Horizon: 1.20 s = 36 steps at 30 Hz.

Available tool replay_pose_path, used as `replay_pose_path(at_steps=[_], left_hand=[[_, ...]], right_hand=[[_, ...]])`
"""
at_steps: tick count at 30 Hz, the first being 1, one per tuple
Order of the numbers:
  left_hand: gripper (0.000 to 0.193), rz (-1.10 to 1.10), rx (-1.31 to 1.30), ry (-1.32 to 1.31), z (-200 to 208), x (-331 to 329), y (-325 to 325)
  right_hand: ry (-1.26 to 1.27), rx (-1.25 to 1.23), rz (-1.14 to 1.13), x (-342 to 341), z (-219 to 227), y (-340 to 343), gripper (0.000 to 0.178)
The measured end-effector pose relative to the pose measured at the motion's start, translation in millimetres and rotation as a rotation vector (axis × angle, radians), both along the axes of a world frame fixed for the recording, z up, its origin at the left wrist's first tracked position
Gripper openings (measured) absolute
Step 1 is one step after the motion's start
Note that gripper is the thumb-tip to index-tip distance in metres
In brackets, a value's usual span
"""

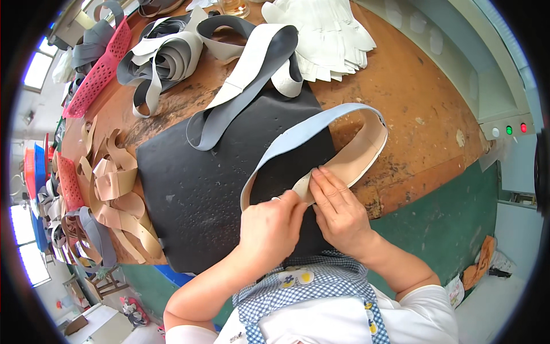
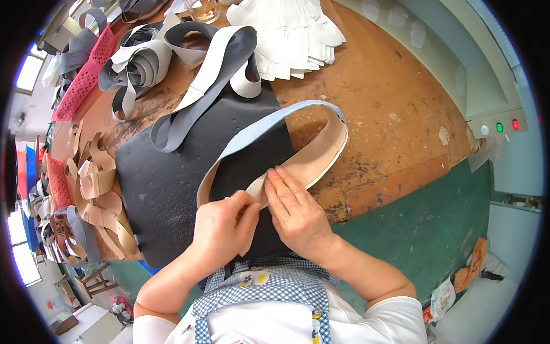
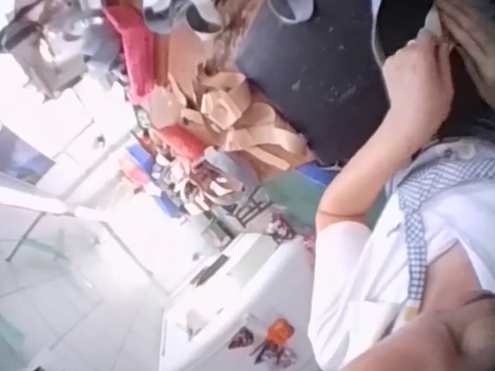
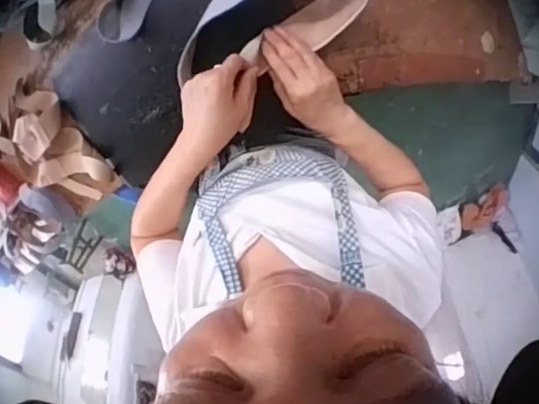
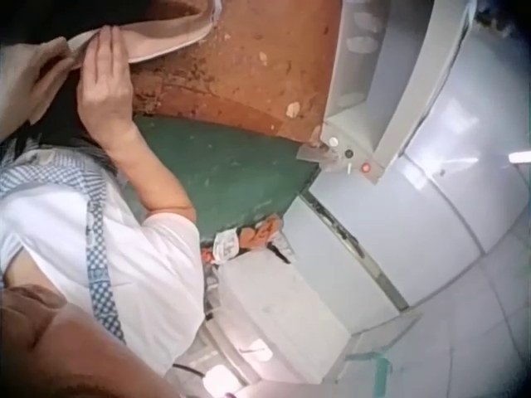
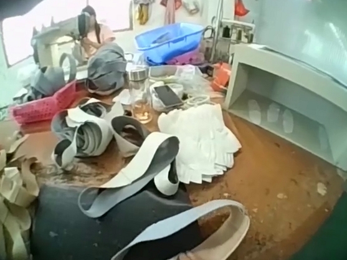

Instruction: Assembling and aligning shoe upper components by hand and utilizing a heating machine.

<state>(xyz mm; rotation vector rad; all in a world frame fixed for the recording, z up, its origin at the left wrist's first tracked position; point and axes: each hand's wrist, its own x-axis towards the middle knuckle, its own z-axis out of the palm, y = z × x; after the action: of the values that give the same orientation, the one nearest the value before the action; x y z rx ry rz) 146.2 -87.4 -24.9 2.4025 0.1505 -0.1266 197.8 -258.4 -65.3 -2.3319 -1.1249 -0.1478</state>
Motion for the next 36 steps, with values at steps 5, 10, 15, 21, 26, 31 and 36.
replay_pose_path(at_steps=[5, 10, 15, 21, 26, 31, 36], left_hand=[[0.019, 0.092, -0.18, 0.199, 6, 6, 14], [0.024, 0.062, -0.18, 0.246, 3, 12, 21], [0.025, 0.033, -0.151, 0.283, 2, 15, 25], [0.028, -0.007, -0.166, 0.303, 2, 18, 27], [0.028, -0.03, -0.106, 0.254, 2, 15, 26], [0.026, -0.005, -0.118, 0.337, 2, 11, 31], [0.023, 0.086, -0.088, 0.322, 2, -4, 26]], right_hand=[[0.032, -0.001, -0.021, -1, 2, 2, 0.054], [0.013, -0.04, -0.006, 0, 3, 4, 0.053], [0.009, -0.074, -0.003, -3, 0, 4, 0.053], [-0.01, -0.168, 0.02, -6, 4, 8, 0.06], [0.054, -0.168, 0.026, -8, 5, 10, 0.074], [0.075, -0.202, 0.075, -7, 8, 8, 0.076], [0.079, -0.27, 0.128, -7, 15, 11, 0.079]])
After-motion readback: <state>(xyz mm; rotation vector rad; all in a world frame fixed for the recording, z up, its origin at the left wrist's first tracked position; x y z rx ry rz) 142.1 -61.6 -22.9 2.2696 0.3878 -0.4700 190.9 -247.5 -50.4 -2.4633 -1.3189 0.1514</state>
